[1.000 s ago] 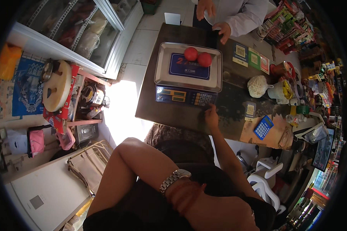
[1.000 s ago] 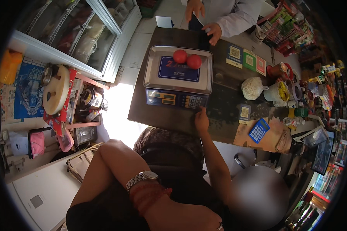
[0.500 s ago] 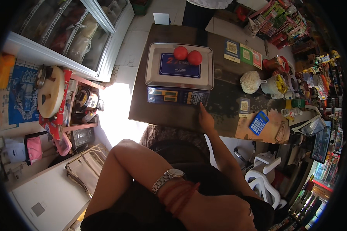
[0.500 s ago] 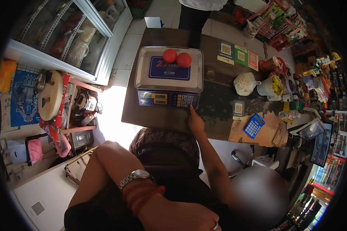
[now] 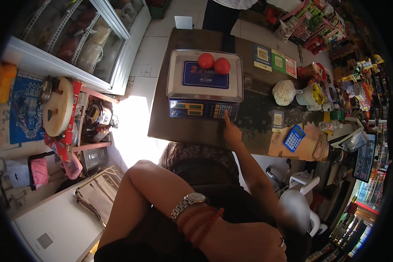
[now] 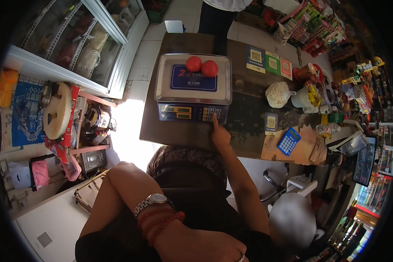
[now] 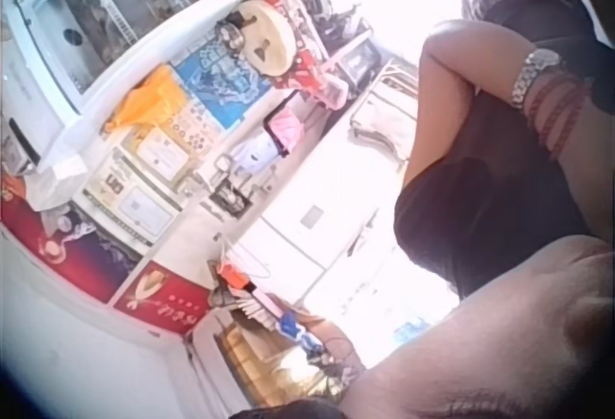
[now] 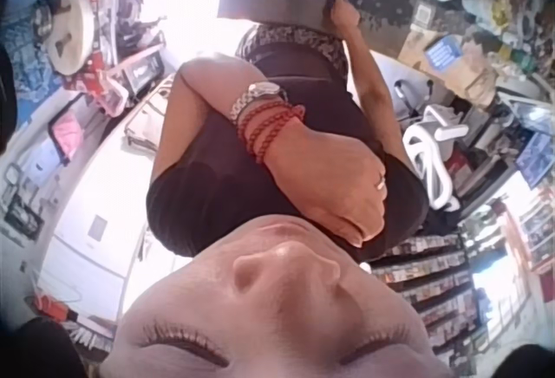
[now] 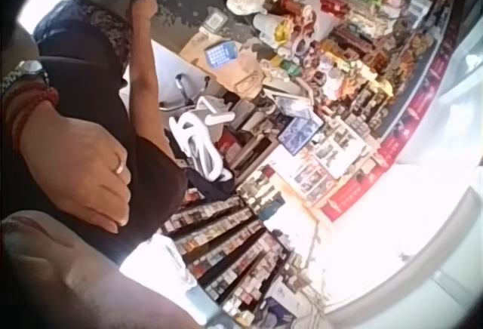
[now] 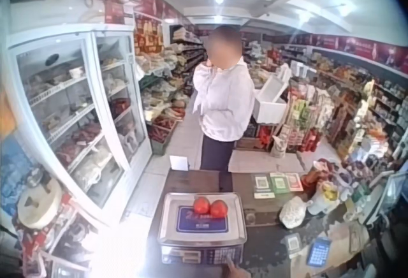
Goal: The person retrieves noodles from a refrigerated display, weighs them on a digital scale, and places them into a plastic bag. They repeat this process for additional portions and also weigh two red tomatoes, placing them into a separate bag. The person interacts with a customer at the counter during the process.
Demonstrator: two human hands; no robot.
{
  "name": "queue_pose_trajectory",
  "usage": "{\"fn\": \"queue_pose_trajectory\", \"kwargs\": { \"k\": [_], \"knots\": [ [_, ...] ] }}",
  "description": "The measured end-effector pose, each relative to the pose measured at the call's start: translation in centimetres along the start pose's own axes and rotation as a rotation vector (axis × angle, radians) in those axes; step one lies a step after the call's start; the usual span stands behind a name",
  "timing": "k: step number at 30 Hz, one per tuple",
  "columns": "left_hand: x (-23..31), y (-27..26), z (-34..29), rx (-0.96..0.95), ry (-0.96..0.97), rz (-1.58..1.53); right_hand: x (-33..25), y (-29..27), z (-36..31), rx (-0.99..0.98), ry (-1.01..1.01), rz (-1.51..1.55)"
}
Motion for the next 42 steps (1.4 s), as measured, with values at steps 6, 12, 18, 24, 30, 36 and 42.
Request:
{"fn": "queue_pose_trajectory", "kwargs": {
  "k": [6,12,18,24,30,36,42],
  "knots": [
    [0.9,0.1,-0.6,-0.023,0.036,-0.028,-0.7,-1.2,0.1,0.026,-0.046,0.105],
    [1.8,-0.1,-1.3,-0.026,0.043,-0.001,0.5,2.7,-2.4,-0.099,0.005,0.142],
    [2.5,-0.4,-2.1,-0.013,-0.001,-0.001,1.5,4.2,-5.7,-0.051,0.063,0.294],
    [2.5,1.1,-1.9,-0.101,0.01,-0.267,3.4,6.0,-11.5,0.072,0.23,0.558],
    [1.7,6.2,-1.5,-0.486,0.119,-0.624,4.6,9.3,-26.8,0.376,0.612,0.842],
    [1.8,12.0,-1.3,-0.731,0.181,-1.113,4.4,15.3,-51.5,0.932,1.187,0.811],
    [2.0,17.2,0.6,-1.087,0.236,-1.239,-1.5,15.1,-73.8,1.755,1.482,0.691]
  ]
}}
Point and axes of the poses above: each hand's wrist, its own z-axis towards the middle knuckle, its own y-axis out of the palm, x = y × z, the point moved 6 cm from there along z, towards the middle knuckle, and after that the axes turned 8 degrees about -x, right-handed, at the moved point
